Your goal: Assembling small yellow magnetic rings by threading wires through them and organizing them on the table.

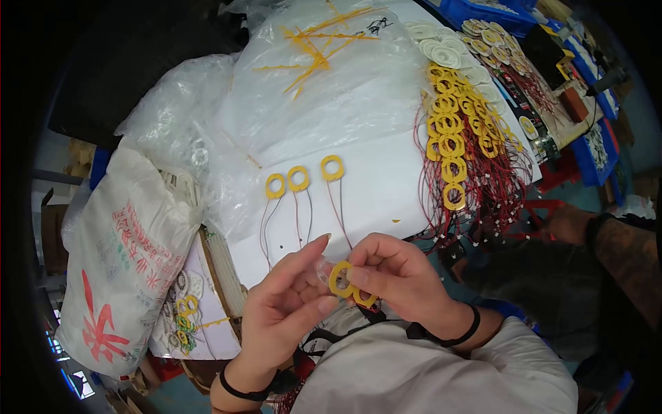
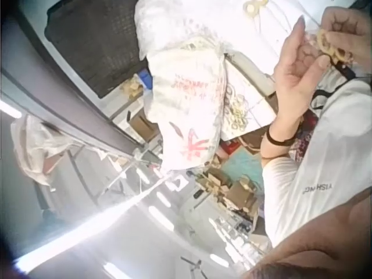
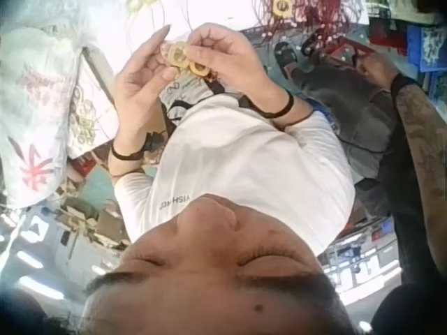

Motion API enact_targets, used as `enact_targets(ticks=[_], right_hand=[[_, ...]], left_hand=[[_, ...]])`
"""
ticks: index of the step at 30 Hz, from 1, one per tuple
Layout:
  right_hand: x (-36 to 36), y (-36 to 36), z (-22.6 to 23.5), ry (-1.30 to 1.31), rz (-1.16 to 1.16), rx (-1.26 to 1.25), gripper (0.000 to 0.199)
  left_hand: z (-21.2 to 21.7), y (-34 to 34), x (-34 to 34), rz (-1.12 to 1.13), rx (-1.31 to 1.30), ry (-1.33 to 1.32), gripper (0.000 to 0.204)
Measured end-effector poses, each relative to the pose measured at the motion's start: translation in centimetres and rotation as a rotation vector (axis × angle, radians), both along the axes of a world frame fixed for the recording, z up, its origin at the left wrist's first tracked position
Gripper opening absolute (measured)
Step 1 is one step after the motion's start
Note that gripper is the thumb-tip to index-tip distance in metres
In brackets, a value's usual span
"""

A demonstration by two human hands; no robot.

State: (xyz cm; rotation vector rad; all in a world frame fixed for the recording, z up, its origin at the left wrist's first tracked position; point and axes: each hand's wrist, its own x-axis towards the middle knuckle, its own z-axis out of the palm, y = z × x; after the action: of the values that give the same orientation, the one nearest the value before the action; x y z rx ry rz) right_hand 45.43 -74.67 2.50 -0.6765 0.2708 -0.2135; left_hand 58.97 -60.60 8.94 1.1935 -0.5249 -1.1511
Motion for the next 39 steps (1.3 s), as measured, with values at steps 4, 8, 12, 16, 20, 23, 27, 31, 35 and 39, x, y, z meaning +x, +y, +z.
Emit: enact_targets(ticks=[4,8,12,16,20,23,27,31,35,39], right_hand=[[0.5,0.8,0.3,0.009,-0.002,-0.003,0.011],[0.1,0.9,0.3,0.050,0.060,-0.029,0.011],[0.1,1.2,0.5,0.053,0.083,-0.067,0.011],[0.0,1.6,0.6,0.042,0.089,-0.108,0.012],[-0.2,1.5,0.7,0.078,0.136,-0.138,0.011],[0.0,1.9,0.9,0.072,0.114,-0.141,0.010],[0.0,1.9,0.7,0.040,0.143,-0.139,0.010],[0.0,2.1,0.5,0.028,0.150,-0.142,0.010],[0.1,2.3,0.1,0.006,0.136,-0.103,0.012],[0.4,2.2,0.2,0.076,0.067,-0.109,0.013]], left_hand=[[-1.9,0.9,0.6,-0.002,-0.114,0.015,0.055],[-2.8,1.6,0.0,0.068,-0.165,-0.174,0.050],[-4.1,2.2,-0.5,0.109,-0.248,-0.161,0.048],[-6.1,3.4,-1.5,0.200,-0.309,-0.009,0.050],[-6.0,3.4,-2.7,0.292,-0.245,0.082,0.048],[-6.7,3.7,-2.7,0.309,-0.241,0.071,0.049],[-7.3,3.8,-3.0,0.308,-0.296,0.154,0.050],[-7.2,4.0,-3.2,0.315,-0.280,0.382,0.049],[-7.5,3.8,-3.0,0.340,-0.278,0.354,0.048],[-8.4,3.9,-2.9,0.361,-0.271,0.187,0.048]])
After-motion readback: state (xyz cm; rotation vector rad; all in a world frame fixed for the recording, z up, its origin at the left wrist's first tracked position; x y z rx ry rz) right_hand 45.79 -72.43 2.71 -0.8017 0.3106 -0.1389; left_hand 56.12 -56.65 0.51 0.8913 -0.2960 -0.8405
